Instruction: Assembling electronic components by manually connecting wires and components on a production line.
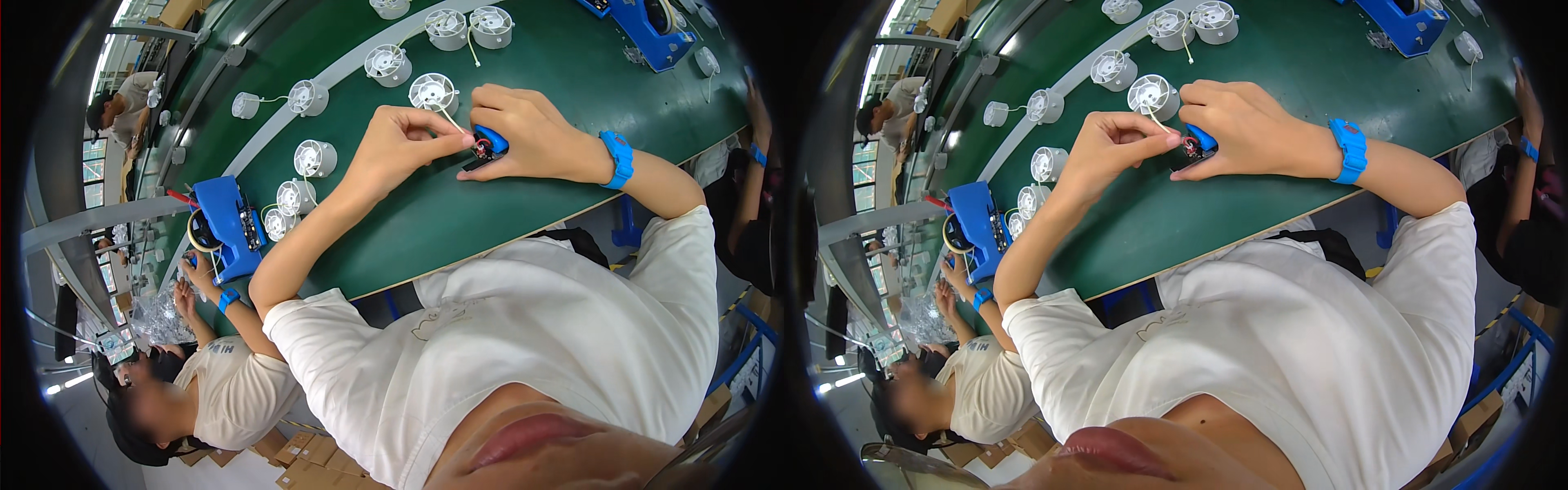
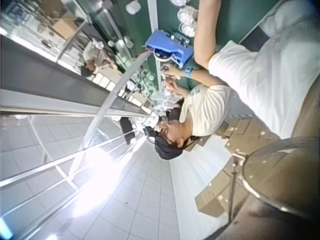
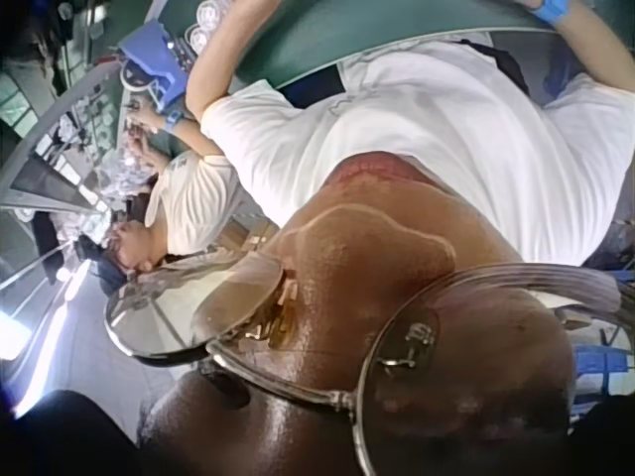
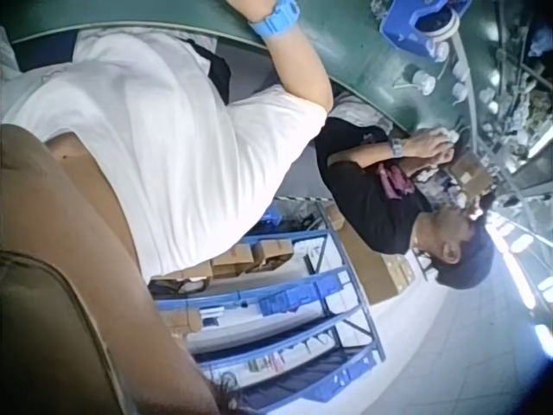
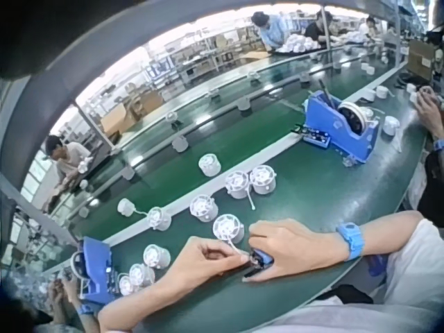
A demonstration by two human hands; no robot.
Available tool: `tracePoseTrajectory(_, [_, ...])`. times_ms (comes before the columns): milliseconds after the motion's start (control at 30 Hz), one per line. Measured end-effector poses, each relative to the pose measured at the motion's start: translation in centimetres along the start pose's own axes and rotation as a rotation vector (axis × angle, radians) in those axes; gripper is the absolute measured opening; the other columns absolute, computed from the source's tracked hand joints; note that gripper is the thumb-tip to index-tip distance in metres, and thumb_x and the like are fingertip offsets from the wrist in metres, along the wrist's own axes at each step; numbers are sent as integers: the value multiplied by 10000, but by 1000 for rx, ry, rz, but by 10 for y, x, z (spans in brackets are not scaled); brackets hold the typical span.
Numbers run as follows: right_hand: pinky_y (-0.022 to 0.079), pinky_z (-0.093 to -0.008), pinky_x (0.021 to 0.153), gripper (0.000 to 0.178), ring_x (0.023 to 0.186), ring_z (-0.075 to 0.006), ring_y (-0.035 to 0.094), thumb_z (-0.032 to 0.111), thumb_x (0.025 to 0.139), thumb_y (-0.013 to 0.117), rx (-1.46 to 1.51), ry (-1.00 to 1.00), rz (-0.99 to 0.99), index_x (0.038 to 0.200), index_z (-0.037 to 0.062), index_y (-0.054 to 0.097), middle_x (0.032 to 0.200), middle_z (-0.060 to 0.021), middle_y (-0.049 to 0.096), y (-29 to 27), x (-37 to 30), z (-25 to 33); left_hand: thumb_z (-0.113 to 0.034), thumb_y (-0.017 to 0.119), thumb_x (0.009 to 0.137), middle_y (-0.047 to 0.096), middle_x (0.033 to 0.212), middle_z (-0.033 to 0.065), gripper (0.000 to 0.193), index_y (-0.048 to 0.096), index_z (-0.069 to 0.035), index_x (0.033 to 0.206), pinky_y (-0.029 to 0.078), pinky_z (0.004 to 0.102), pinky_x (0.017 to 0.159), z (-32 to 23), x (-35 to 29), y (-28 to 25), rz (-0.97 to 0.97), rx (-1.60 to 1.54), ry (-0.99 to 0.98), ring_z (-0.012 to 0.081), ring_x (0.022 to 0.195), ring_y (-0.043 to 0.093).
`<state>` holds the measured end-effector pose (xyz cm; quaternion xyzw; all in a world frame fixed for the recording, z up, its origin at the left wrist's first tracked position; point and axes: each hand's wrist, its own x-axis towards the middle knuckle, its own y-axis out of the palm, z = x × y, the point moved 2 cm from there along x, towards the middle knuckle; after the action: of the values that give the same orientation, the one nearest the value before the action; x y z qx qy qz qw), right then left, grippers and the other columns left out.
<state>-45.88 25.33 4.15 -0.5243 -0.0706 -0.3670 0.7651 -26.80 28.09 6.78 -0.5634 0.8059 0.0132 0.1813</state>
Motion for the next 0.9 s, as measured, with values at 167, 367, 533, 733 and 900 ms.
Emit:
tracePoseTrajectory(167, [437,-360,579,495,721,-261,525,402,627,836,-65,-72,-50,728,19,539,812,-91,487,2,0,3,-139,751,823,651,715,-15,124,740,-19,854,321,185,503,6,4,-1,22,138,-18,9,575,478])
tracePoseTrajectory(367, [440,-358,587,505,724,-260,525,409,612,840,-91,-72,-48,749,18,553,813,-93,486,3,-2,2,-181,761,794,636,652,10,173,734,-10,790,361,208,499,5,4,2,-53,214,89,32,544,496])
tracePoseTrajectory(533, [443,-359,593,510,730,-260,528,409,604,843,-99,-84,-50,756,15,559,818,-91,489,3,-2,3,-161,749,788,633,660,25,162,724,-3,811,394,228,508,-2,1,5,-74,365,178,57,545,515])
tracePoseTrajectory(733, [450,-357,597,504,733,-258,529,401,604,843,-128,-111,-95,748,16,552,818,-90,488,4,-3,5,-140,750,765,654,727,65,156,707,5,800,447,254,524,-10,-4,10,-133,499,306,107,554,566])
tracePoseTrajectory(900, [452,-353,598,508,728,-256,529,407,604,842,-133,-87,-65,739,18,546,817,-91,486,4,-3,6,-120,755,752,657,734,77,139,701,4,783,462,260,525,-8,-4,11,-134,505,333,127,562,591])
